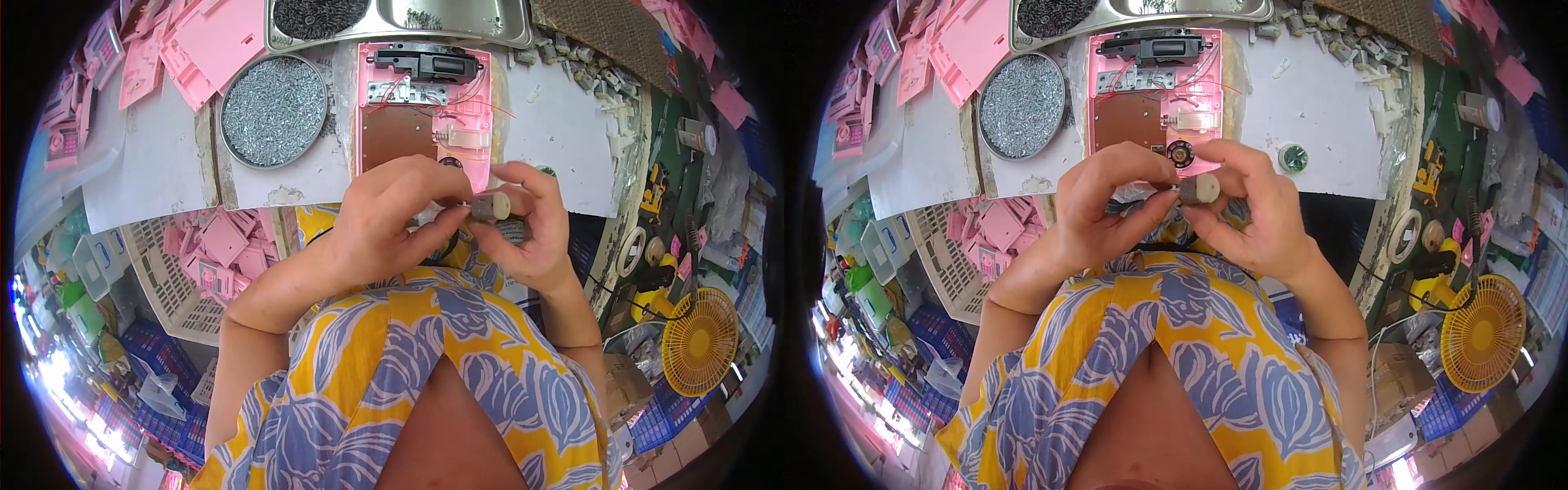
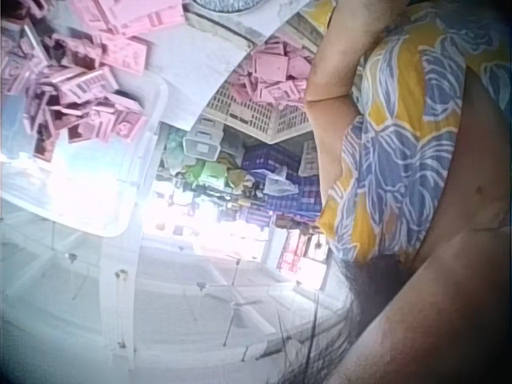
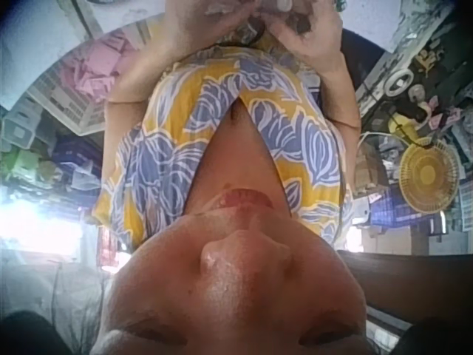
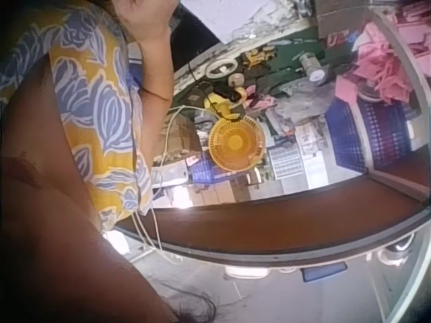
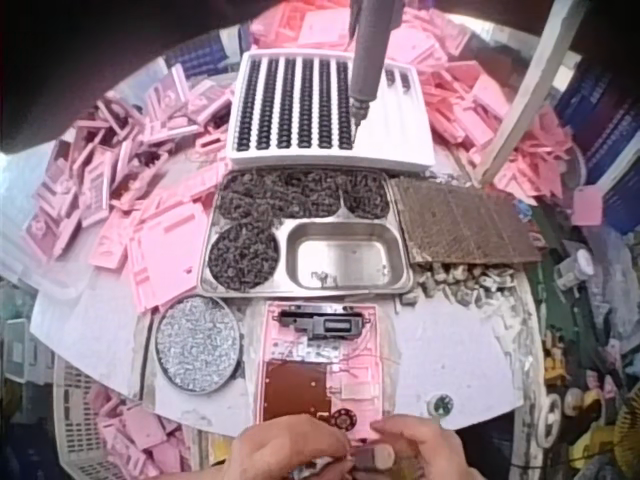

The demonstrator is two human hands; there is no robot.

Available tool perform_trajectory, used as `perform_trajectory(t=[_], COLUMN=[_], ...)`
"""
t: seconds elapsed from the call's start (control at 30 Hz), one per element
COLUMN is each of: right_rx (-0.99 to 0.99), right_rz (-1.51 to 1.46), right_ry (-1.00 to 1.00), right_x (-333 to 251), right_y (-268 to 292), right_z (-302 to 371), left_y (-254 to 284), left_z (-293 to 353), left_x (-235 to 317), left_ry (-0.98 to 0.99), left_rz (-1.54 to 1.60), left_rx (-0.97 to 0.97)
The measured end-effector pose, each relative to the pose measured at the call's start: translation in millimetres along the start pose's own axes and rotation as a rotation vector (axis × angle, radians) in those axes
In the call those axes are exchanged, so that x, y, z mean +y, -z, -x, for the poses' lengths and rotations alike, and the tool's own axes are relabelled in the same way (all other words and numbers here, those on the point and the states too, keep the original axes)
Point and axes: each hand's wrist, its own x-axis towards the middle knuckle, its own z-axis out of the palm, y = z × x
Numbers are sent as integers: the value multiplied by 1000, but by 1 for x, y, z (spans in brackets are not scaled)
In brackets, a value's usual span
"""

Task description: Manually assemble internal electronic components into toy housings using soldering and power tools.

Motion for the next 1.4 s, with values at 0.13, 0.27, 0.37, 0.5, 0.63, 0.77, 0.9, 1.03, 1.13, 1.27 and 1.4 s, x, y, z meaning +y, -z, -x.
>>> perform_trajectory(t=[0.13, 0.27, 0.37, 0.5, 0.63, 0.77, 0.9, 1.03, 1.13, 1.27, 1.4], right_rx=[-85, -108, -154, -170, -207, -210, -223, -174, -130, -81, -51], right_rz=[23, -173, -184, -394, -389, -379, -339, -305, -79, 205, 259], right_ry=[11, -57, -52, -178, -137, -111, -85, -76, 74, 265, 296], right_x=[-4, 1, -2, 0, 3, 8, 10, 11, 13, 9, 8], right_y=[7, 5, 7, 8, 11, 11, 13, 10, 10, 11, 9], right_z=[-6, -3, -7, -4, -4, -2, -2, -1, -3, -8, -9], left_y=[4, 8, 8, 9, 10, 8, 9, 10, 10, 4, 4], left_z=[-5, -6, -1, 2, 3, 4, 3, 1, 1, -1, -7], left_x=[-3, 0, -1, 8, 11, 9, 11, 12, 11, 5, 6], left_ry=[-171, -81, 82, 300, 416, 434, 449, 409, 356, 179, 53], left_rz=[-49, 20, 179, 364, 502, 538, 530, 450, 384, 215, 136], left_rx=[17, 38, 5, -44, -89, -74, -79, -94, -97, 0, 6])
